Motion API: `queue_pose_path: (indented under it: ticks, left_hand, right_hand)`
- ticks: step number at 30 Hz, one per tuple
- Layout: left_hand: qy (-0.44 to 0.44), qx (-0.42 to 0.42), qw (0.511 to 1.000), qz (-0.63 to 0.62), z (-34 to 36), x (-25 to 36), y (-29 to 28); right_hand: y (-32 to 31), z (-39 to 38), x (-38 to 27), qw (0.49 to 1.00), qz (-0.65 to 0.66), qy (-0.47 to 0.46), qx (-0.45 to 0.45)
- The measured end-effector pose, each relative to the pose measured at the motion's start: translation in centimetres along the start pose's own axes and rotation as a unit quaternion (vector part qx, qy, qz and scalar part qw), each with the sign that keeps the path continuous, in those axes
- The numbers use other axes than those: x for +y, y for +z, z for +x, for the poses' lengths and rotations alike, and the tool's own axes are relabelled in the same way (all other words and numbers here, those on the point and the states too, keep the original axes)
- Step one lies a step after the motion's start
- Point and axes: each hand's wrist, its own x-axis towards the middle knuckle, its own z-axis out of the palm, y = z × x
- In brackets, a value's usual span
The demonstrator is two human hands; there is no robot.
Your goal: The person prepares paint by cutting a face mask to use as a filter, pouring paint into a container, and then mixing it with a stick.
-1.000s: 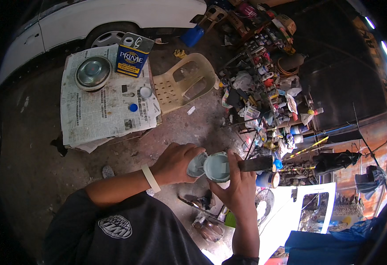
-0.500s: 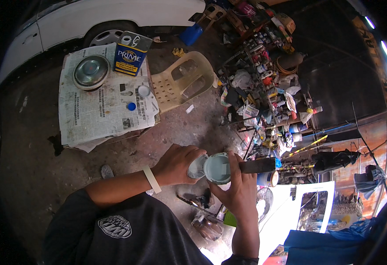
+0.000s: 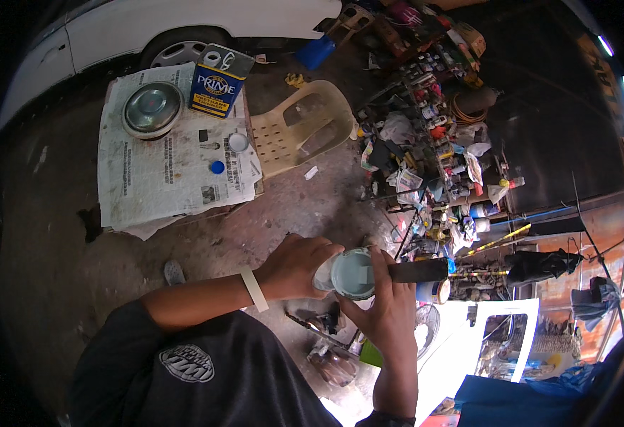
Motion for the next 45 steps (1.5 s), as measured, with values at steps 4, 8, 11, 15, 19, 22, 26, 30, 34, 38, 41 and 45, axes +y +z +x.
queue_pose_path:
  ticks: [4, 8, 11, 15, 19, 22, 26, 30, 34, 38, 41, 45]
  left_hand:
    - [-0.002, -0.003, 1.000, 0.008, -0.1, -0.1, -0.1]
    - [-0.002, -0.003, 1.000, 0.007, 0.1, -0.2, -0.5]
    - [0.004, 0.000, 1.000, 0.016, 0.1, -0.1, -0.8]
    - [0.001, -0.006, 1.000, 0.017, 0.1, -0.2, -1.0]
    - [0.002, -0.006, 1.000, 0.016, 0.0, -0.2, -1.1]
    - [0.000, -0.010, 1.000, 0.015, 0.0, -0.2, -1.0]
    - [-0.001, -0.008, 1.000, 0.017, -0.1, -0.1, -1.0]
    - [-0.001, -0.012, 1.000, 0.016, -0.1, 0.1, -0.9]
    - [-0.003, -0.023, 1.000, 0.015, -0.1, 0.2, -0.8]
    - [0.001, -0.018, 1.000, 0.019, -0.1, 0.1, -0.7]
    - [0.003, -0.018, 1.000, 0.019, 0.0, 0.2, -0.8]
    - [0.004, -0.018, 1.000, 0.018, 0.0, 0.1, -0.7]
  right_hand:
    - [-0.2, 0.3, -0.4, 1.000, -0.014, 0.009, -0.017]
    - [-0.1, 0.3, -0.2, 1.000, -0.008, 0.000, -0.011]
    - [-0.2, 0.4, -0.3, 1.000, -0.008, -0.003, -0.011]
    - [-0.2, 0.5, -0.4, 1.000, -0.013, -0.011, -0.007]
    - [-0.3, 0.5, -0.5, 1.000, -0.013, -0.013, -0.009]
    - [-0.3, 0.4, -0.5, 1.000, -0.007, -0.014, -0.007]
    - [-0.4, 0.4, -0.5, 1.000, -0.003, -0.010, -0.016]
    - [-0.2, 0.1, -0.4, 1.000, 0.009, -0.006, -0.018]
    - [-0.4, 0.2, -0.5, 1.000, 0.013, -0.009, -0.020]
    - [-0.4, 0.2, -0.5, 1.000, 0.016, -0.009, -0.021]
    - [-0.6, 0.3, -0.6, 0.999, 0.021, 0.000, -0.029]
    - [-0.7, 0.3, -0.7, 0.999, 0.018, 0.005, -0.029]
